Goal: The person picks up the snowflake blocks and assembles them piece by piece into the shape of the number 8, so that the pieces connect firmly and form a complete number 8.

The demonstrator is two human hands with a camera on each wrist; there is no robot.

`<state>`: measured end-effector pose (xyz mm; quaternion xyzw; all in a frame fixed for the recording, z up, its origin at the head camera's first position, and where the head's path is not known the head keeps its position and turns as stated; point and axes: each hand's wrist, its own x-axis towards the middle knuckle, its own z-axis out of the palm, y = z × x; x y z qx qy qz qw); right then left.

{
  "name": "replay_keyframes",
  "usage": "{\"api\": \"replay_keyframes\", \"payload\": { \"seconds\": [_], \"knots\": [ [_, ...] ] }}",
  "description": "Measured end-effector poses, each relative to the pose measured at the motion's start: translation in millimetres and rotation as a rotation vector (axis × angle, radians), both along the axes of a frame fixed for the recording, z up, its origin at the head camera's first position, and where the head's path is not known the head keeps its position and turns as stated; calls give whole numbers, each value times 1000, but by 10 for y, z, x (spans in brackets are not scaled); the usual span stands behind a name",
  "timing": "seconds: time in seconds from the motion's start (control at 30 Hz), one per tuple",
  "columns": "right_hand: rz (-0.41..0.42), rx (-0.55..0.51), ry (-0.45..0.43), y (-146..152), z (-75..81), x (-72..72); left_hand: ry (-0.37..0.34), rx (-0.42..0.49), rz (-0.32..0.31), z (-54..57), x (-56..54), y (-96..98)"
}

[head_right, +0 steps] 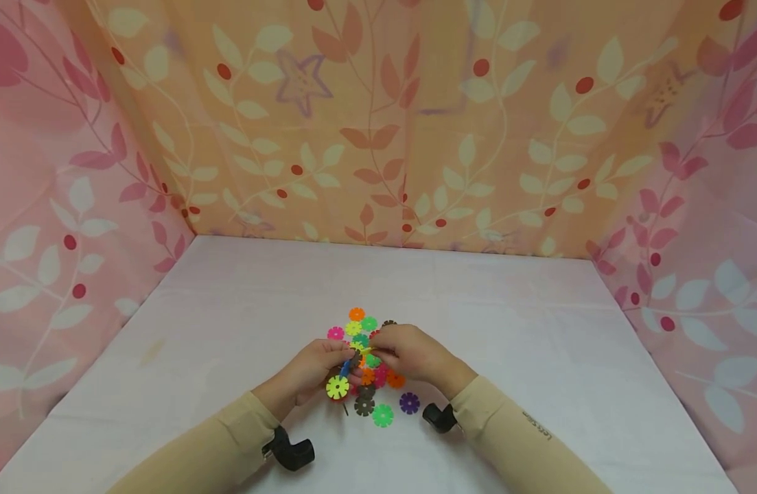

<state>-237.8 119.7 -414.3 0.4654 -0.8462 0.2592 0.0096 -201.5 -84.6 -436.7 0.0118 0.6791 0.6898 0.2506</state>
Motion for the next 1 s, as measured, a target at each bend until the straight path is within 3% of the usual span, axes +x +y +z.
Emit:
{"api": "replay_keyframes", "payload": {
  "seconds": [0.2,0.47,0.77,1.0],
  "knots": [
    [4,19,-53,5,-6,-12,5,-7,2,-5,-1,19],
    [36,-71,-66,58,-49,-56,25,-11,-1,11,-7,22],
    [36,-94,-146,56,-74,-79,-1,-13,5,33,-13,32],
    [4,-86,-121,66,-96,-86,21,11,-2,49,-16,22]
  ]
}}
